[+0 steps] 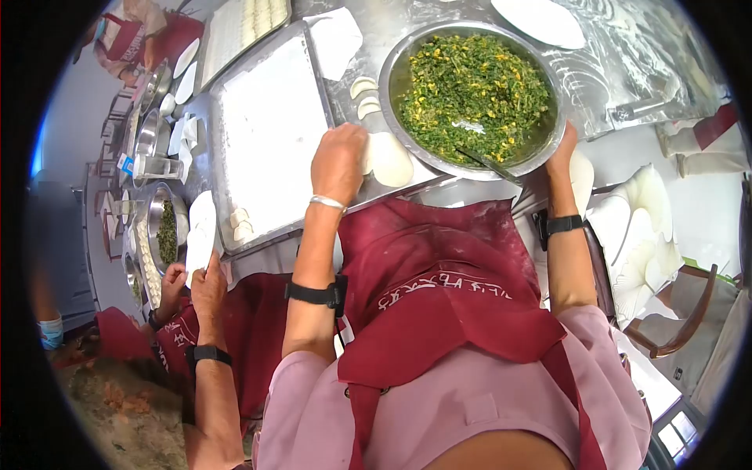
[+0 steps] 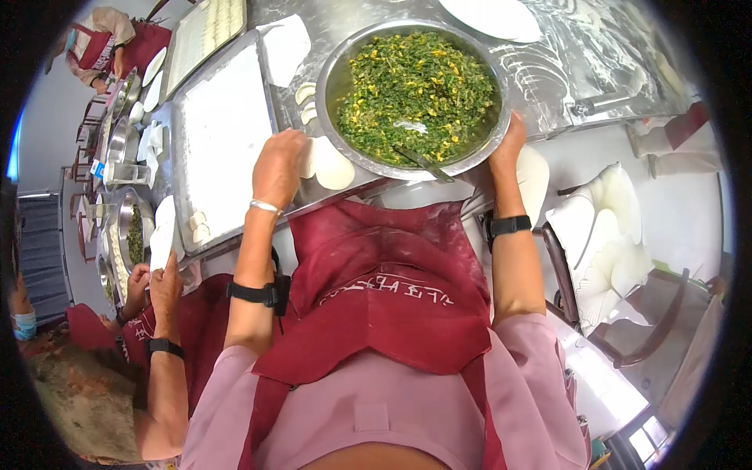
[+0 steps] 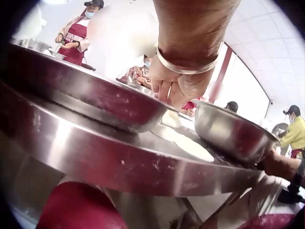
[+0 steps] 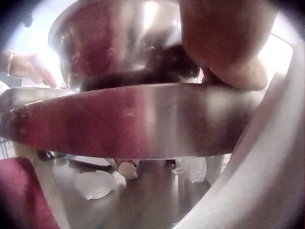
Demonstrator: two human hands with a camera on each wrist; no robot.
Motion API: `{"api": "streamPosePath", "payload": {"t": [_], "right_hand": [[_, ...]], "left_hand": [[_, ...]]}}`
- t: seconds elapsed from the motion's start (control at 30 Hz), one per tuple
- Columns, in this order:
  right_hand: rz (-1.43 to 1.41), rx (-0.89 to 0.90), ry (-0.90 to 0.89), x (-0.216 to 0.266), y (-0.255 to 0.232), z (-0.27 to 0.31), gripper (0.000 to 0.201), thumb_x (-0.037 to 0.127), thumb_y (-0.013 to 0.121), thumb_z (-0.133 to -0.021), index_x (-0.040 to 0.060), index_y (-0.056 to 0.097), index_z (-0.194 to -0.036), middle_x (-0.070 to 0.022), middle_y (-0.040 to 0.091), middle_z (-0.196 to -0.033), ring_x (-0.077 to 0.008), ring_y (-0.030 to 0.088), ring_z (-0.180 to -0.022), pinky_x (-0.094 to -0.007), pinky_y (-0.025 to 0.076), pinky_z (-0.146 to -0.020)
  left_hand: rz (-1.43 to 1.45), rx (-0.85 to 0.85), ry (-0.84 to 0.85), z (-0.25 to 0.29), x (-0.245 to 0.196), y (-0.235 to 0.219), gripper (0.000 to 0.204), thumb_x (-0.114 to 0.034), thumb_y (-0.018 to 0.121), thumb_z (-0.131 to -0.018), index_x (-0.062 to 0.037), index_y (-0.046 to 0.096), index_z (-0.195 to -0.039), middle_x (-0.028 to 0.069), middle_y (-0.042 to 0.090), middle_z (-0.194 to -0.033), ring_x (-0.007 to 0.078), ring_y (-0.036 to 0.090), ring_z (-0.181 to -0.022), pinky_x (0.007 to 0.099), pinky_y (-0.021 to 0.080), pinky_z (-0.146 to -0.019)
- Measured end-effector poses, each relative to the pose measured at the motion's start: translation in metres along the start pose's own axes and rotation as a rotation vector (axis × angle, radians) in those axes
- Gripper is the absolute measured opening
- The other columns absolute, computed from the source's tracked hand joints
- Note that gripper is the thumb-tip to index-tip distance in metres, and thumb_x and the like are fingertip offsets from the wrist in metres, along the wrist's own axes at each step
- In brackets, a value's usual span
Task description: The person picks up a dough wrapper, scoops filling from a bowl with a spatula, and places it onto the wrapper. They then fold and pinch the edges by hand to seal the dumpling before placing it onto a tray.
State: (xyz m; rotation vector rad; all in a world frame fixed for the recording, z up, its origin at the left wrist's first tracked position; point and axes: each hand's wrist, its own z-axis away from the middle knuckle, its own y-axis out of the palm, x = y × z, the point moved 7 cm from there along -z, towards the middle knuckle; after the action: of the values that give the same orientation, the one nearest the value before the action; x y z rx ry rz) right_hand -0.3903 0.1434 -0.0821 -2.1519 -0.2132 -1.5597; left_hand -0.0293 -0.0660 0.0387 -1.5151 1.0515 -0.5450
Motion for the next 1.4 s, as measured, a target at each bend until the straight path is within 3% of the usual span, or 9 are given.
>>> {"api": "streamPosePath", "payload": {"t": [0.1,0.33,0.47,0.67,0.77,1.0,1.1,1.23,1.4], "right_hand": [[0.033,0.044,0.163,0.077,-0.009,0.025,0.022,0.009,0.061,-0.086,-0.0027,0.069,-0.103,-0.008,0.07,-0.099,-0.0143,0.061,-0.092,-0.029,0.046,-0.082],[-0.016,-0.059,0.112,0.119,-0.059,0.065,0.034,0.001,0.054,-0.087,-0.0031,0.064,-0.119,-0.0144,0.069,-0.114,-0.0213,0.064,-0.108,-0.031,0.047,-0.097],[0.068,-0.034,-0.06,0.162,-0.067,0.088,0.035,-0.002,0.057,-0.085,0.0007,0.065,-0.119,-0.013,0.068,-0.117,-0.0235,0.063,-0.112,-0.0339,0.045,-0.1],[0.288,0.369,-0.471,0.22,-0.019,0.116,0.042,-0.001,0.071,-0.072,0.0055,0.067,-0.114,-0.013,0.067,-0.115,-0.0329,0.058,-0.118,-0.0415,0.046,-0.1],[0.307,0.488,-0.562,0.215,0.005,0.12,0.039,0.002,0.073,-0.071,0.0061,0.067,-0.11,-0.012,0.068,-0.112,-0.0337,0.06,-0.112,-0.0418,0.049,-0.095],[0.229,0.538,-0.577,0.208,0.03,0.121,0.033,0.0,0.071,-0.074,0.0035,0.067,-0.107,-0.0126,0.069,-0.103,-0.034,0.064,-0.101,-0.0422,0.049,-0.09],[0.272,0.547,-0.54,0.22,0.025,0.119,0.032,-0.001,0.069,-0.075,0.0027,0.066,-0.106,-0.014,0.069,-0.101,-0.0353,0.064,-0.099,-0.0429,0.049,-0.091],[0.371,0.559,-0.562,0.216,0.017,0.115,0.031,-0.003,0.067,-0.076,0.0018,0.066,-0.106,-0.0148,0.069,-0.101,-0.036,0.064,-0.098,-0.0441,0.048,-0.092],[0.327,0.551,-0.586,0.216,0.018,0.111,0.024,-0.002,0.066,-0.08,0.0025,0.068,-0.104,-0.0153,0.07,-0.096,-0.0336,0.067,-0.088,-0.0399,0.052,-0.084]], "left_hand": [[-0.192,-0.073,0.058,-0.002,-0.01,0.019,0.029,0.001,0.055,-0.081,-0.0086,0.067,-0.105,0.0086,0.066,-0.101,0.0278,0.06,-0.106,0.0422,0.035,-0.109],[-0.206,0.105,-0.049,-0.012,0.007,0.03,0.022,0.001,0.058,-0.078,-0.0106,0.07,-0.092,0.0086,0.064,-0.086,0.0272,0.061,-0.089,0.0439,0.034,-0.11],[-0.178,0.037,-0.022,-0.01,0.007,0.028,0.016,-0.001,0.06,-0.075,-0.0103,0.071,-0.082,0.01,0.063,-0.081,0.0285,0.06,-0.085,0.0443,0.035,-0.109],[0.043,-0.106,0.015,0.002,0.002,0.001,0.022,0.002,0.062,-0.072,-0.0103,0.072,-0.087,0.0091,0.06,-0.077,0.03,0.059,-0.083,0.0457,0.034,-0.109],[0.289,-0.149,-0.074,0.006,-0.012,-0.032,0.011,0.004,0.064,-0.074,-0.0058,0.067,-0.078,0.0081,0.063,-0.081,0.0279,0.06,-0.081,0.0417,0.044,-0.099],[1.189,-0.06,-0.527,0.033,-0.016,-0.024,0.012,-0.001,0.057,-0.091,0.0002,0.061,-0.102,0.005,0.067,-0.089,0.0065,0.061,-0.078,0.018,0.047,-0.07],[1.383,-0.106,-0.689,0.044,-0.033,-0.016,0.018,-0.001,0.055,-0.092,0.0014,0.061,-0.109,0.0052,0.068,-0.09,0.0063,0.06,-0.076,0.0191,0.048,-0.066],[1.495,-0.027,-0.618,0.055,-0.046,-0.009,0.043,0.0,0.054,-0.093,0.0023,0.052,-0.135,0.0038,0.067,-0.09,0.0057,0.059,-0.075,0.0198,0.046,-0.062],[1.396,0.116,-0.484,0.068,-0.052,-0.007,0.046,0.007,0.053,-0.085,0.0002,0.058,-0.13,0.0009,0.066,-0.094,0.0032,0.055,-0.073,0.0177,0.045,-0.063]]}}
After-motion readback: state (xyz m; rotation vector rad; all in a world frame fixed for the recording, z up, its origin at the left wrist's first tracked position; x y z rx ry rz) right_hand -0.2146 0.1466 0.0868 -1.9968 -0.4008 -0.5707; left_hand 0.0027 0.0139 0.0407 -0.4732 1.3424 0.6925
